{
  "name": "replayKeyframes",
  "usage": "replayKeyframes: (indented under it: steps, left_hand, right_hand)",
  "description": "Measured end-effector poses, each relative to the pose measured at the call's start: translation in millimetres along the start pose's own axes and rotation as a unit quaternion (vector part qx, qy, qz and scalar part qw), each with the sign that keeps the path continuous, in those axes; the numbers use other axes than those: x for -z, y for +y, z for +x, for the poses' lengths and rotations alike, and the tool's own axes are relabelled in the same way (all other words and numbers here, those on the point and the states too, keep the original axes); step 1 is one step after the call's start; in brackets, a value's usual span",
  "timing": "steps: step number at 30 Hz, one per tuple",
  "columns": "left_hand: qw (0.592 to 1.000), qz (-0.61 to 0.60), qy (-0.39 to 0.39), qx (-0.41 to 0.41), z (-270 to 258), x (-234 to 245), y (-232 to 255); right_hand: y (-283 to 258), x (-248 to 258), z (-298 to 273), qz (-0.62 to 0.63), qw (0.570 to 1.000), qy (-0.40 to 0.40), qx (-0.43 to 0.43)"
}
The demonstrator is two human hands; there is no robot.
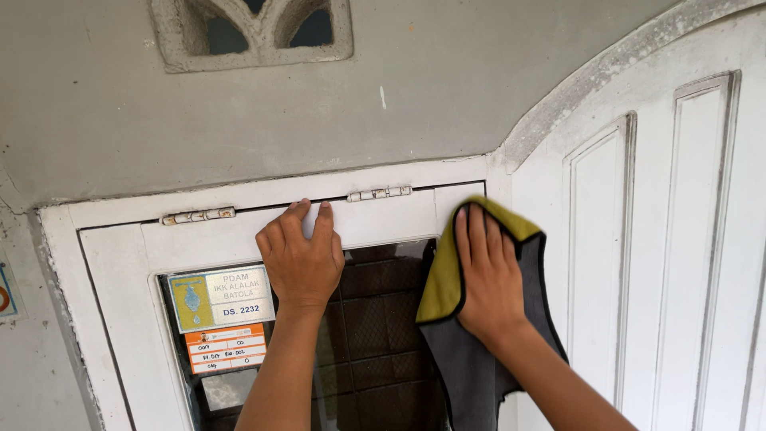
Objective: The person cleans a small window in a white door by spraying it with a cleaning solution and wiping the glass and frame with a cloth.
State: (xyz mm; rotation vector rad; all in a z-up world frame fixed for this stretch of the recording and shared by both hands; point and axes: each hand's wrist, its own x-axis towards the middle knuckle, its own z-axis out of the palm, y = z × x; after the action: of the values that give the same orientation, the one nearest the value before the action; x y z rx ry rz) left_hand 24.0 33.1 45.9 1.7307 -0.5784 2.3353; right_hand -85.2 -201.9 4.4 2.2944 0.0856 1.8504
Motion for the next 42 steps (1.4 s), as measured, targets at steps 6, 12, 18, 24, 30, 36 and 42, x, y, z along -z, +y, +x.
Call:
replayKeyframes:
  steps: [6,12,18,24,30,36,42]
  left_hand:
    - [1.0,0.001,0.0,0.001,-1,-1,-1]
    - [1.0,0.009,-0.008,0.003,-2,-1,-1]
    - [1.0,0.009,-0.011,0.002,-1,-1,0]
    - [1.0,0.002,-0.014,0.003,-1,2,1]
    - [1.0,-0.001,-0.013,0.005,-2,2,1]
    - [1.0,0.008,-0.014,0.003,-3,0,1]
    - [1.0,0.008,-0.015,0.003,-3,0,1]
  right_hand:
    - [-2,-31,-78,-0.023,0.996,-0.077,0.027]
    - [-7,-58,-151,0.039,0.99,-0.117,0.069]
    - [-15,-40,-119,0.046,0.988,-0.147,0.033]
    - [-35,-27,-55,0.08,0.992,-0.066,-0.076]
    - [-33,-42,-100,0.11,0.989,-0.075,-0.06]
    - [-17,-101,-183,0.075,0.984,-0.157,-0.036]
    - [-10,-145,-255,-0.01,1.0,-0.017,0.021]
